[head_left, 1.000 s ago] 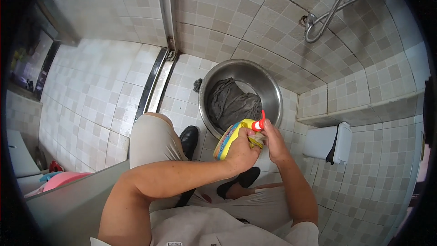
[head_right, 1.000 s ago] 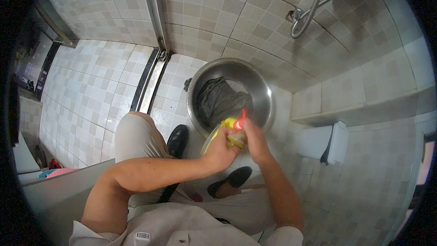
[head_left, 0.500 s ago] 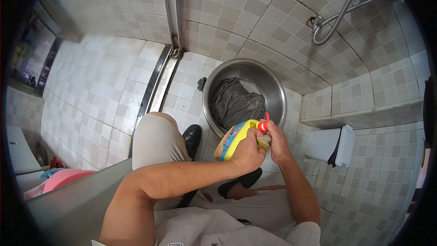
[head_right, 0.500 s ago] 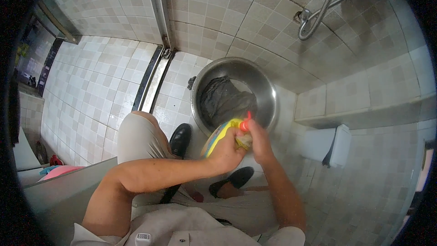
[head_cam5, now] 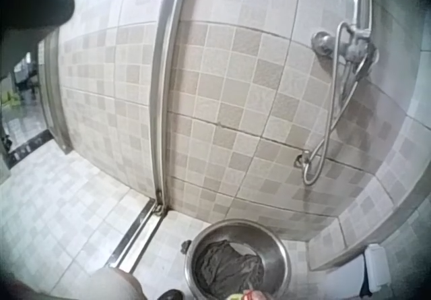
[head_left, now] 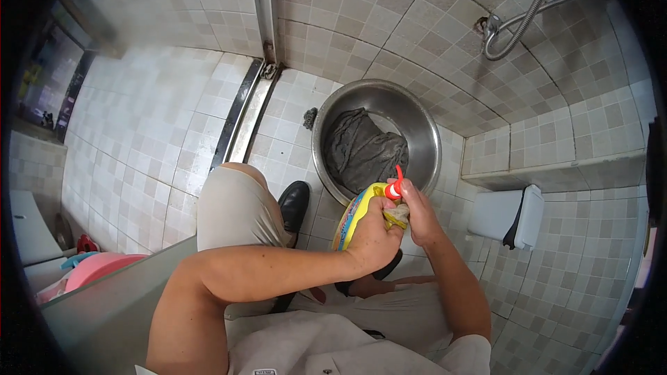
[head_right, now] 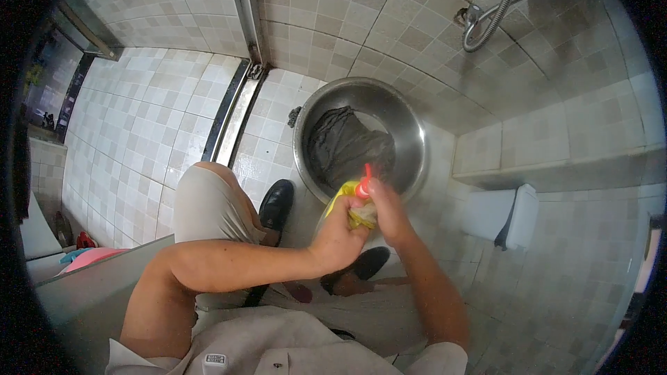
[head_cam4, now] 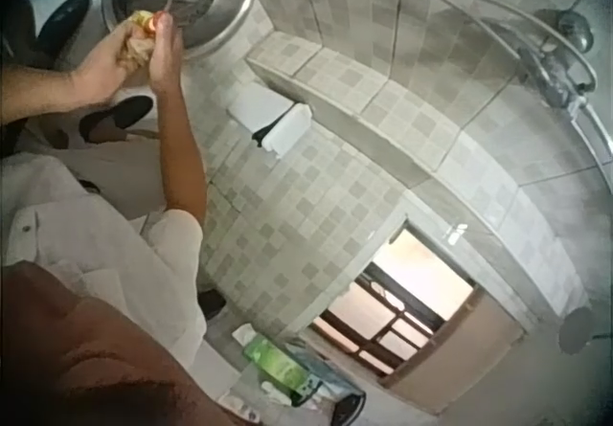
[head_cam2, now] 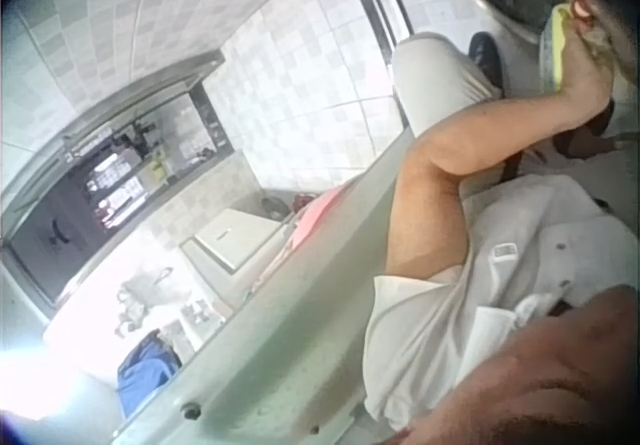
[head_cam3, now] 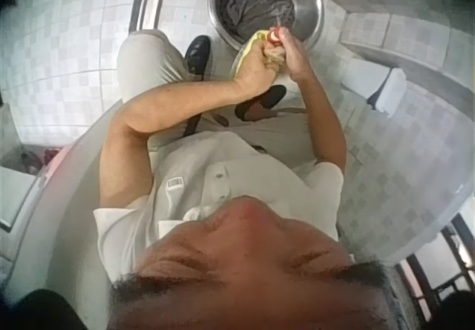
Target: Hand-washing a cloth in a basin within a bathroom.
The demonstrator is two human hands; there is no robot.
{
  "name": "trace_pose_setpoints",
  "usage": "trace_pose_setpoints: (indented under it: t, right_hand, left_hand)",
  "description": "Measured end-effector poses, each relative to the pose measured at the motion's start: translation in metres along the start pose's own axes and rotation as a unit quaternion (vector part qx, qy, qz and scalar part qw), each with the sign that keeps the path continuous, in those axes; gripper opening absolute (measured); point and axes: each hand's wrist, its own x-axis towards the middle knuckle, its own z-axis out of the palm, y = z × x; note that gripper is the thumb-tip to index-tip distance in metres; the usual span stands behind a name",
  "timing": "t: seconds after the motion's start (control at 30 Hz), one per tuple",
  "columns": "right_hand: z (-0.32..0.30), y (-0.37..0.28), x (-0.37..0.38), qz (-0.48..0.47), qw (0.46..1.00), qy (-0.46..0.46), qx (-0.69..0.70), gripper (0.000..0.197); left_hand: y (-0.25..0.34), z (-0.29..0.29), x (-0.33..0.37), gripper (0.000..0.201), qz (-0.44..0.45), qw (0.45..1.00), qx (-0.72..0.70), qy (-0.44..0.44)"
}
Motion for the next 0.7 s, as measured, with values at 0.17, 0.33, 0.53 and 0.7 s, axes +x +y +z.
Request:
trace_pose_setpoints:
  t: [0.17, 0.33, 0.53, 0.7]
  right_hand:
    - [0.007, -0.008, 0.006, -0.011, 1.000, 0.006, 0.008, 0.049]
    - [0.001, -0.006, 0.006, -0.020, 0.999, 0.015, 0.026, 0.047]
    - [-0.017, 0.007, -0.023, 0.013, 0.988, 0.044, 0.149, 0.049]
    - [-0.041, 0.020, -0.028, -0.009, 0.987, 0.069, 0.144, 0.054]
  left_hand:
    - [0.007, -0.005, 0.001, 0.036, -0.008, 1.000, 0.018, -0.002]
    - [0.007, -0.005, 0.007, 0.036, -0.030, 0.999, 0.004, -0.033]
    - [0.020, 0.004, 0.006, 0.037, -0.064, 0.990, 0.044, -0.122]
    - [0.028, 0.022, 0.019, 0.036, -0.075, 0.978, 0.076, -0.177]
